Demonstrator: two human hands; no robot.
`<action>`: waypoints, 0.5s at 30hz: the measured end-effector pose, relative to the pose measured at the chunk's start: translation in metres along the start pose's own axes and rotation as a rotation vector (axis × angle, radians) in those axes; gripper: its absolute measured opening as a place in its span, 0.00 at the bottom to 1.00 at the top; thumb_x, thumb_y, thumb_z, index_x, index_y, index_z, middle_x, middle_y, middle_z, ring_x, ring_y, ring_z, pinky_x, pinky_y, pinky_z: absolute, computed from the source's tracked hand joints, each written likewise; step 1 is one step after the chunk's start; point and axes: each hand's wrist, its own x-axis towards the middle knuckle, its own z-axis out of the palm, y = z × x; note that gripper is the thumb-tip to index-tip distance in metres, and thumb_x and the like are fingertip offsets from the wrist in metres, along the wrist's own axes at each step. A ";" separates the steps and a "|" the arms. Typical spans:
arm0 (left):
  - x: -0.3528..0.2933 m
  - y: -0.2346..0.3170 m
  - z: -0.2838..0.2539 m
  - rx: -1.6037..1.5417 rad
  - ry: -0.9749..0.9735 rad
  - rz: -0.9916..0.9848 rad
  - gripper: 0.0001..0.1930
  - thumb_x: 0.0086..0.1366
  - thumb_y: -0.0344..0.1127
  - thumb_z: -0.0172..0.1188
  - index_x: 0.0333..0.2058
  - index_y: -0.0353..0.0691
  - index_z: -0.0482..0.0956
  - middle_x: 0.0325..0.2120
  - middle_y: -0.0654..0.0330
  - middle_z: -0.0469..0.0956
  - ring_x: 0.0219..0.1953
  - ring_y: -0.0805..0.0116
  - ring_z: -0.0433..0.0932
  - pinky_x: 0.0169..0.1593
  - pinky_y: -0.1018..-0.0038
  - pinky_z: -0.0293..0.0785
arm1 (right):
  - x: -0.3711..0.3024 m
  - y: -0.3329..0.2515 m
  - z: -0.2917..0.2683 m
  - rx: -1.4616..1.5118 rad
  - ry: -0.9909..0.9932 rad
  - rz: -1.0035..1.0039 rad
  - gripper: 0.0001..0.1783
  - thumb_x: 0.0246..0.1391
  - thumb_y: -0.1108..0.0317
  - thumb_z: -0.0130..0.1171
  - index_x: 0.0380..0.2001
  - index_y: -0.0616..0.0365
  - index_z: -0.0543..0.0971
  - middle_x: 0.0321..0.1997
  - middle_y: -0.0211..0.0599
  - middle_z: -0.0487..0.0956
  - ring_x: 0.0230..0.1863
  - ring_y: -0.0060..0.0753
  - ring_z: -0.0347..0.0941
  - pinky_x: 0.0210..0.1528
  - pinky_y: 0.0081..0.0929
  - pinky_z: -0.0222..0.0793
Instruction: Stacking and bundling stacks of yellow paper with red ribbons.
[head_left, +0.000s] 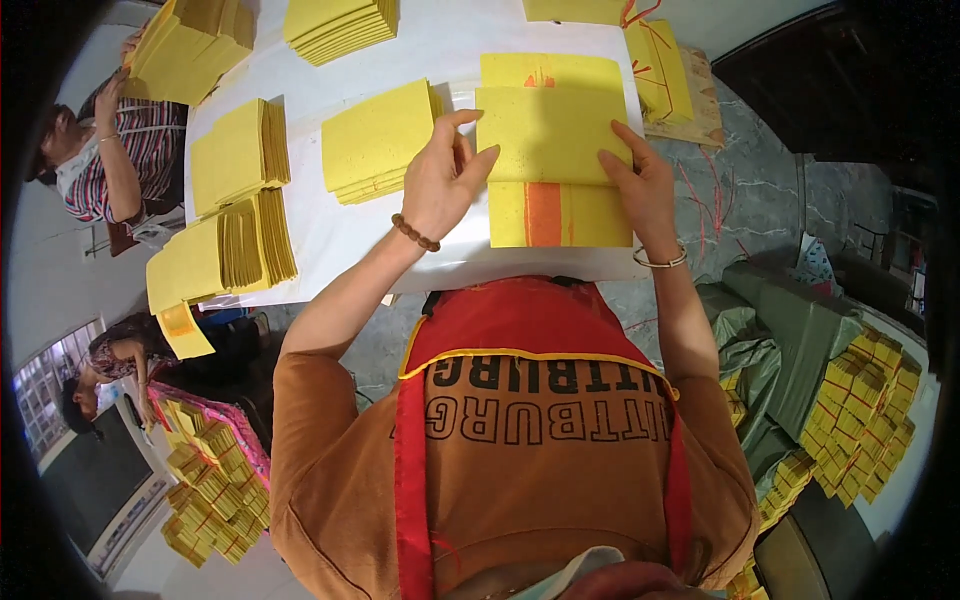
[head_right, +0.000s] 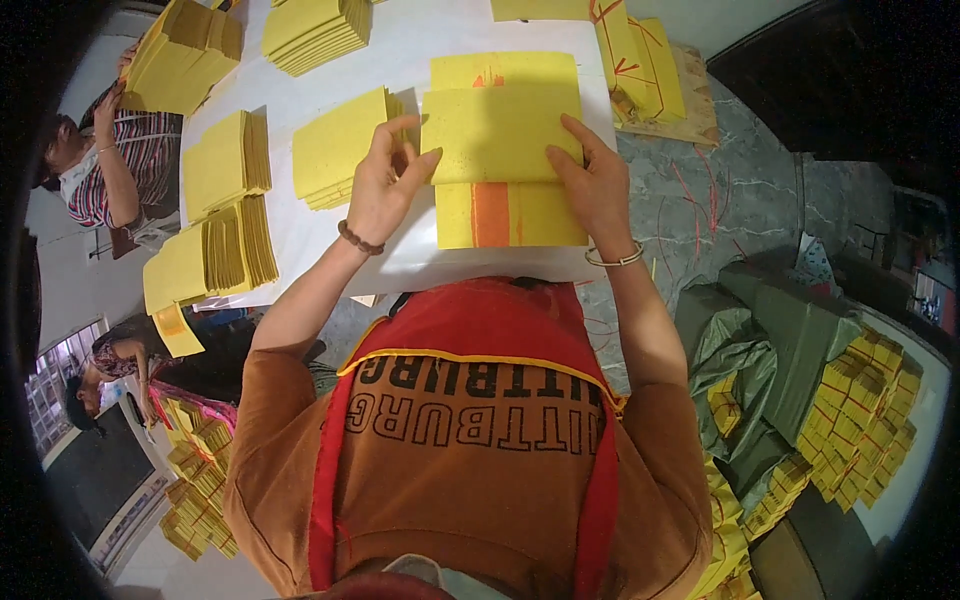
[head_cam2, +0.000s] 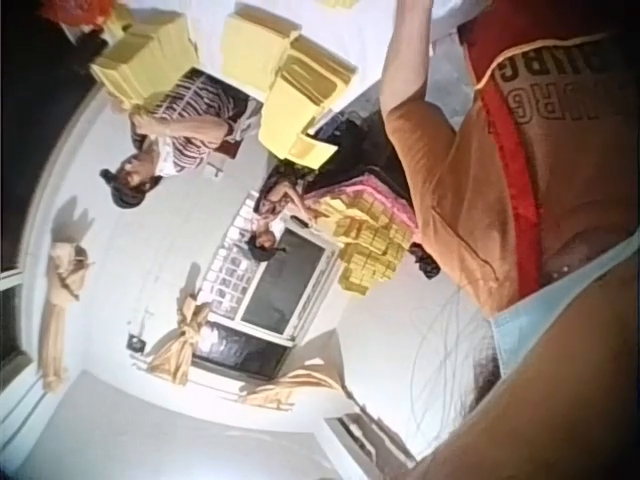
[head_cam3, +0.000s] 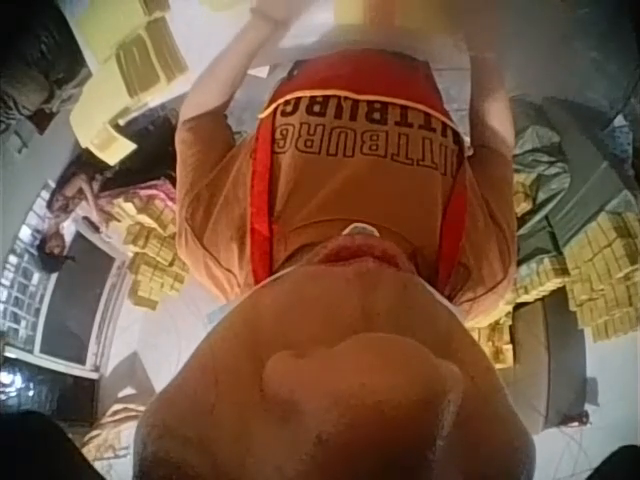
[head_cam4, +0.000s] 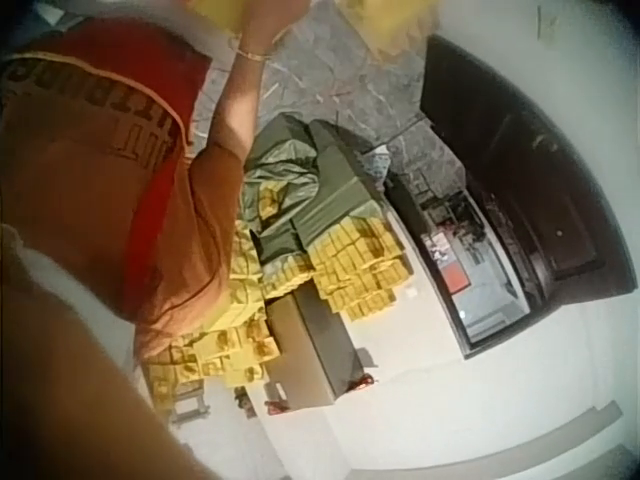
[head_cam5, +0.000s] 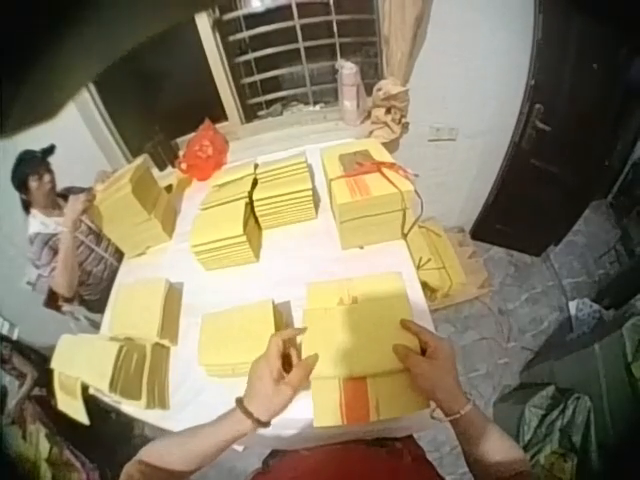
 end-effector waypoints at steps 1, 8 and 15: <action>-0.002 0.007 -0.001 0.273 0.069 0.259 0.16 0.56 0.32 0.59 0.43 0.36 0.70 0.23 0.62 0.70 0.27 0.70 0.69 0.32 0.73 0.63 | 0.001 0.001 0.000 0.000 0.001 0.000 0.24 0.47 0.65 0.60 0.50 0.59 0.73 0.37 0.42 0.80 0.35 0.21 0.74 0.38 0.21 0.68; 0.004 0.028 0.032 0.643 -0.097 0.840 0.25 0.52 0.37 0.61 0.50 0.39 0.69 0.49 0.54 0.67 0.53 0.53 0.63 0.53 0.60 0.59 | 0.001 0.004 -0.001 0.014 -0.012 -0.011 0.24 0.47 0.65 0.60 0.50 0.60 0.73 0.39 0.45 0.80 0.36 0.24 0.76 0.38 0.22 0.70; 0.007 -0.004 0.041 0.833 -0.321 0.756 0.36 0.56 0.56 0.54 0.57 0.39 0.61 0.58 0.50 0.59 0.61 0.51 0.53 0.62 0.56 0.49 | -0.005 -0.026 0.001 -0.252 -0.024 0.027 0.24 0.47 0.64 0.59 0.50 0.55 0.74 0.50 0.46 0.74 0.47 0.36 0.72 0.49 0.33 0.64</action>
